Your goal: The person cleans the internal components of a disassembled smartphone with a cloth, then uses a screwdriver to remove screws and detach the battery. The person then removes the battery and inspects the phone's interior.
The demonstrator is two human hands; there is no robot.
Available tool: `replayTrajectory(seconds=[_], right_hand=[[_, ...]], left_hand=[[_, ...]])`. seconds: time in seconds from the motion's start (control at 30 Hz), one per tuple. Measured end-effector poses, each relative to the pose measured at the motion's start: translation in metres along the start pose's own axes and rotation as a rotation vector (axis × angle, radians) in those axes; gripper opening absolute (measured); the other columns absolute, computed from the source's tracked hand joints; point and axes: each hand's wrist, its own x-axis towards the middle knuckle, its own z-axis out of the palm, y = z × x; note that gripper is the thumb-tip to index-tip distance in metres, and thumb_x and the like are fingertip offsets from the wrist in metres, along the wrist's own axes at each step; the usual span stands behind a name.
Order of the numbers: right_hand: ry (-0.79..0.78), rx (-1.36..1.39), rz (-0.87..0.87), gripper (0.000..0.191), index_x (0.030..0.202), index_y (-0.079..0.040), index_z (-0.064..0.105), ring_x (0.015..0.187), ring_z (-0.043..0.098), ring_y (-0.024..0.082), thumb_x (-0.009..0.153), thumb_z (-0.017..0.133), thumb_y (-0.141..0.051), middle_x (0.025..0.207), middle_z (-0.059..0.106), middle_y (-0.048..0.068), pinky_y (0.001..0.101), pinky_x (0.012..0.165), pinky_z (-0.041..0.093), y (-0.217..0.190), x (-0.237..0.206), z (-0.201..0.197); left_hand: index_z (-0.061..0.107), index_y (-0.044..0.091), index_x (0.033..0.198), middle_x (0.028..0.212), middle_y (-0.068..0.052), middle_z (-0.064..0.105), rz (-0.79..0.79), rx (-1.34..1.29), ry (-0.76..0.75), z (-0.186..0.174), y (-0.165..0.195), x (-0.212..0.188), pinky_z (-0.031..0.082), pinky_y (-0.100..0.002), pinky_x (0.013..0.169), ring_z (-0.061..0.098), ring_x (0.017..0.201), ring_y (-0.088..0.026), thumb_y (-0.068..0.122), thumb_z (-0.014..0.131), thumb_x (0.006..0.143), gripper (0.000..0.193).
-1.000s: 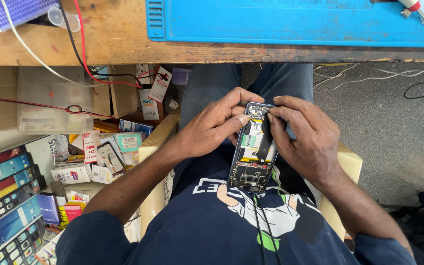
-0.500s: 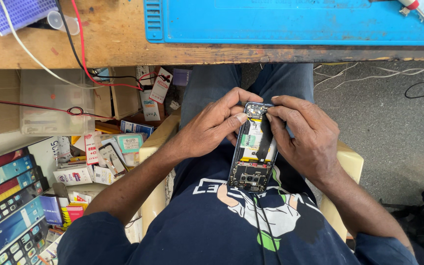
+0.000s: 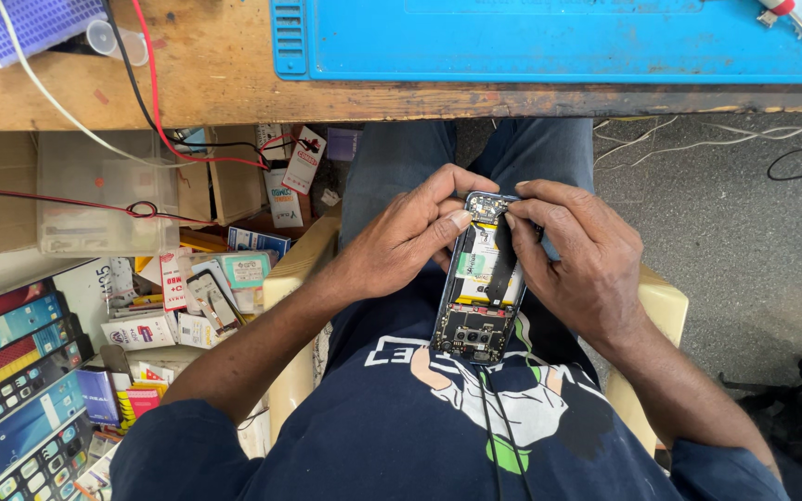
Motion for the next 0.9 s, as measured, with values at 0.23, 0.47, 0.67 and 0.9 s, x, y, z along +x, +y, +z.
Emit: replayTrajectory(seconds=[0.23, 0.47, 0.67, 0.9], right_hand=[[-0.003, 0.001, -0.001, 0.018, 0.106, -0.001, 0.069, 0.099, 0.073, 0.024, 0.091, 0.08, -0.001, 0.115, 0.072, 0.012, 0.0342, 0.082, 0.059, -0.0004, 0.0003, 0.0007], [0.005, 0.023, 0.016, 0.018, 0.106, -0.001, 0.069, 0.099, 0.074, 0.024, 0.091, 0.08, 0.0, 0.114, 0.072, 0.012, 0.0336, 0.081, 0.059, -0.0008, -0.0002, 0.001], [0.015, 0.022, 0.018, 0.017, 0.106, -0.002, 0.069, 0.1, 0.074, 0.024, 0.092, 0.08, -0.001, 0.114, 0.072, 0.011, 0.0334, 0.082, 0.06, 0.0005, 0.0009, 0.0014], [0.02, 0.141, 0.107, 0.014, 0.105, -0.001, 0.07, 0.099, 0.075, 0.021, 0.094, 0.079, 0.0, 0.113, 0.074, 0.011, 0.0305, 0.083, 0.06, 0.0017, -0.0003, 0.0003]], left_hand=[[0.049, 0.003, 0.139, 0.098, -0.005, 0.067, -0.002, 0.008, 0.012, 0.0008, 0.0005, -0.001, 0.064, -0.026, 0.067, 0.067, 0.081, -0.007, 0.024, 0.039, 0.114, 0.035], [0.048, 0.003, 0.137, 0.096, -0.006, 0.071, -0.017, -0.002, 0.019, 0.001, -0.0017, 0.0001, 0.065, -0.026, 0.068, 0.072, 0.084, -0.008, 0.023, 0.04, 0.113, 0.032], [0.049, 0.004, 0.136, 0.093, -0.005, 0.073, -0.006, 0.039, 0.026, 0.0006, -0.0037, 0.0016, 0.064, -0.026, 0.066, 0.073, 0.082, -0.009, 0.023, 0.042, 0.113, 0.031], [0.049, 0.005, 0.136, 0.094, -0.005, 0.072, -0.02, 0.01, 0.011, -0.0004, -0.0013, 0.0026, 0.065, -0.025, 0.068, 0.072, 0.084, -0.008, 0.022, 0.044, 0.112, 0.03]])
